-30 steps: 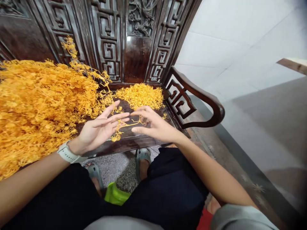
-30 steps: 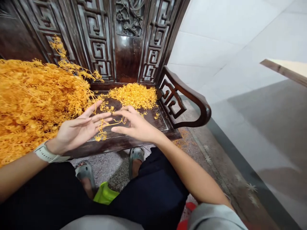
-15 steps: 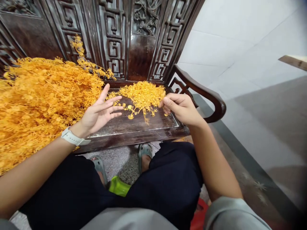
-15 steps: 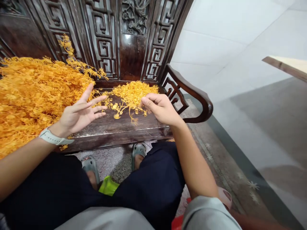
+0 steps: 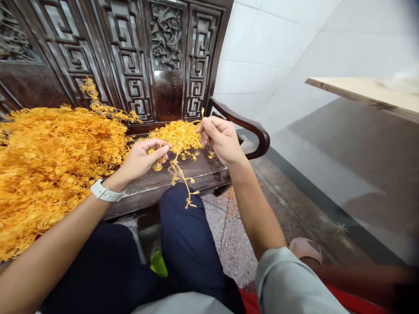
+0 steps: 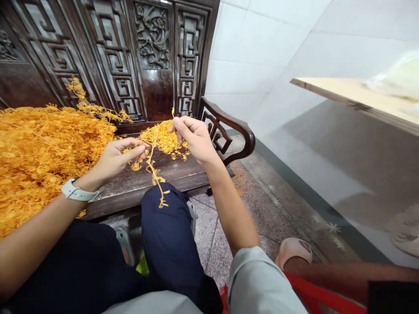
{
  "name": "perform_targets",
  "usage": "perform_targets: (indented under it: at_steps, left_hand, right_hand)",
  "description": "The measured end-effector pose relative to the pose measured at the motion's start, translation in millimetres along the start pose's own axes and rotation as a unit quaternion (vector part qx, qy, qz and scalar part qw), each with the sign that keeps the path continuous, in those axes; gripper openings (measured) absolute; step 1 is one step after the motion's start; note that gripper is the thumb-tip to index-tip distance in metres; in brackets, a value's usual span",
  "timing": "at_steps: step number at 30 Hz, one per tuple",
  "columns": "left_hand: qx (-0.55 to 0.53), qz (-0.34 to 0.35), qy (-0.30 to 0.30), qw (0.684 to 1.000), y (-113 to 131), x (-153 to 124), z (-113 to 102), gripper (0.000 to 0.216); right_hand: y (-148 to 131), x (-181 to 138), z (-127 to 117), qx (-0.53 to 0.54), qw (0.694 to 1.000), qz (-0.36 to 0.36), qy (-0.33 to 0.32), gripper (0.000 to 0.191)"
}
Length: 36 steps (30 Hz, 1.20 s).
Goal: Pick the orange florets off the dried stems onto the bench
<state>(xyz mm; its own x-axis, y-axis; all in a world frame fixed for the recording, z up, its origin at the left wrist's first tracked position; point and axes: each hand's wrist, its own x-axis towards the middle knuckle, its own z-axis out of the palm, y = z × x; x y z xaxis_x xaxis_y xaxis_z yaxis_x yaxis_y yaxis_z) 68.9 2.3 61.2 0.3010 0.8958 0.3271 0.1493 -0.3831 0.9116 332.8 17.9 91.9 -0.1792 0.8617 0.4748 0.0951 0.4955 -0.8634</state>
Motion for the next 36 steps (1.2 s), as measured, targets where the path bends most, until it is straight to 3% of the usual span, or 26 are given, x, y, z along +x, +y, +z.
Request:
perform_targets:
  at_steps: [5, 7, 10, 12, 14, 16, 19, 22, 24, 26, 29, 32, 36]
  left_hand:
    - [-0.113, -0.048, 0.04, 0.992, 15.6, -13.4, 0.5, 0.038]
    - [-0.141, -0.061, 0.051, 0.987, 21.5, -18.8, -1.0, 0.043]
    - [-0.142, -0.053, 0.072, 0.986, 29.9, -22.4, -5.9, 0.05]
    - [-0.126, -0.042, 0.089, 0.987, 33.8, -20.4, -11.5, 0.052]
    - [-0.098, -0.034, 0.104, 0.989, 35.2, -15.4, -18.2, 0.048]
    - [-0.044, -0.031, 0.095, 0.994, 33.7, -8.8, -23.7, 0.039]
    - [0.06, -0.027, 0.023, 0.998, 25.6, -0.7, -24.7, 0.032]
    - [0.047, -0.036, -0.033, 0.998, 12.5, 0.8, -16.9, 0.036]
    - [-0.039, -0.067, -0.037, 0.996, 1.7, -2.3, -10.6, 0.056]
    - [-0.132, -0.1, -0.018, 0.986, -10.7, -7.2, -5.5, 0.071]
    - [-0.183, -0.11, 0.01, 0.977, -30.3, -13.5, -0.5, 0.06]
    - [-0.161, -0.108, -0.017, 0.981, -44.4, -15.8, 0.6, 0.04]
    - [-0.114, -0.139, -0.063, 0.982, -47.9, -16.8, -5.4, 0.036]
  right_hand:
    - [7.5, -8.6, -7.6, -0.094, 0.993, -0.019, 0.067, 0.054]
    - [11.7, -13.9, -7.3, -0.143, 0.988, -0.027, 0.058, 0.05]
    - [11.1, -24.3, -5.7, -0.246, 0.967, -0.001, -0.068, 0.047]
    - [5.2, -32.3, -4.6, -0.317, 0.931, 0.032, -0.179, 0.045]
    - [-3.1, -39.8, -1.4, -0.357, 0.907, 0.042, -0.219, 0.038]
    - [-10.9, -44.9, 6.2, -0.348, 0.926, 0.001, -0.145, 0.032]
    - [-14.7, -44.4, 27.7, -0.246, 0.966, -0.073, 0.007, 0.033]
    - [-2.1, -36.8, 56.0, -0.177, 0.98, -0.086, -0.016, 0.034]
    - [14.1, -33.7, 74.6, -0.142, 0.987, -0.061, -0.038, 0.026]
    - [31.9, -35.2, 91.9, -0.086, 0.996, -0.005, 0.007, 0.027]
    - [54.4, -43.8, 114.3, 0.012, 0.992, 0.076, 0.098, 0.03]
    - [66.8, -52.0, 129.3, 0.071, 0.985, 0.114, 0.104, 0.037]
    - [71.7, -55.5, 130.8, 0.075, 0.985, 0.121, 0.1, 0.041]
